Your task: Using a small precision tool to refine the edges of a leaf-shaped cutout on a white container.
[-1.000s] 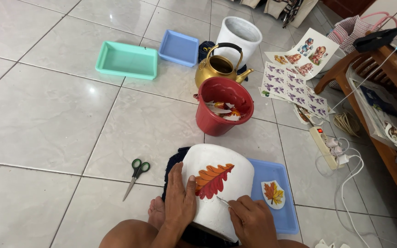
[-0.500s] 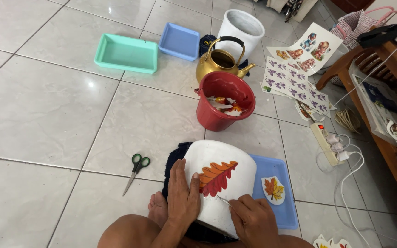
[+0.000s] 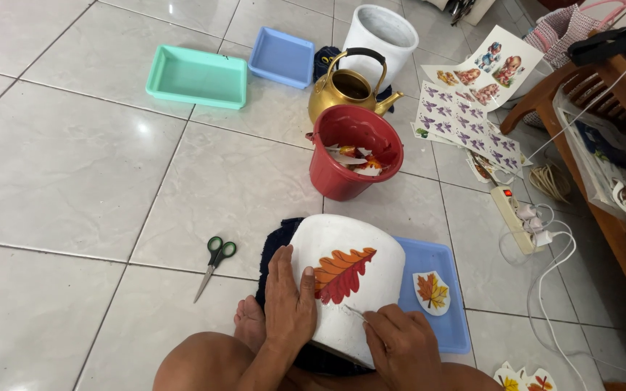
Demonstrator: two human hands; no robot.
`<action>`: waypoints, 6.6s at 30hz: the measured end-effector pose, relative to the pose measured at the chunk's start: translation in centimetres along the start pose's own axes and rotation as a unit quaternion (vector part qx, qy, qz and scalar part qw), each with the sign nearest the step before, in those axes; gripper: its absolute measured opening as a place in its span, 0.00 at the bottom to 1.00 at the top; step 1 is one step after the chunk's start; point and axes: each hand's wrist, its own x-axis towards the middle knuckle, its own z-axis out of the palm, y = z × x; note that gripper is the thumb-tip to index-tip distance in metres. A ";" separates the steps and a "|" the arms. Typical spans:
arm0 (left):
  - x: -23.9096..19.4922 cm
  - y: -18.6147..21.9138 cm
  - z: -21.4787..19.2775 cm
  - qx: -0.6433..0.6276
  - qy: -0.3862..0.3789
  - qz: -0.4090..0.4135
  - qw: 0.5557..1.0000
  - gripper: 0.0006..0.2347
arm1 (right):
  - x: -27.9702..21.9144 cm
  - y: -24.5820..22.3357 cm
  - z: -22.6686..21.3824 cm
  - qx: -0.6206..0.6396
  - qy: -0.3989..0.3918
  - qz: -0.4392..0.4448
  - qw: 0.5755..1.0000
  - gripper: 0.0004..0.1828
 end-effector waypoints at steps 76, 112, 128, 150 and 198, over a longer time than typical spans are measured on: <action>3.9 -0.5 -2.4 -0.040 -0.018 0.002 0.999 0.23 | -3.1 -1.6 -1.2 -0.008 0.058 0.091 0.994 0.05; 4.0 -0.8 -2.3 -0.043 -0.011 0.019 0.999 0.23 | -2.8 -1.5 -1.7 -0.007 0.019 0.068 0.997 0.07; 4.1 -0.4 -2.4 -0.047 -0.010 0.018 0.999 0.22 | -3.5 -1.1 -1.6 0.012 0.043 0.087 0.995 0.07; 3.6 0.4 -2.7 -0.024 -0.018 -0.032 0.999 0.23 | -4.9 -1.2 -1.8 0.027 0.040 0.122 0.991 0.07; -13.7 3.5 3.0 0.066 0.183 -0.002 0.981 0.22 | -11.9 6.4 5.1 0.375 0.149 0.462 0.790 0.07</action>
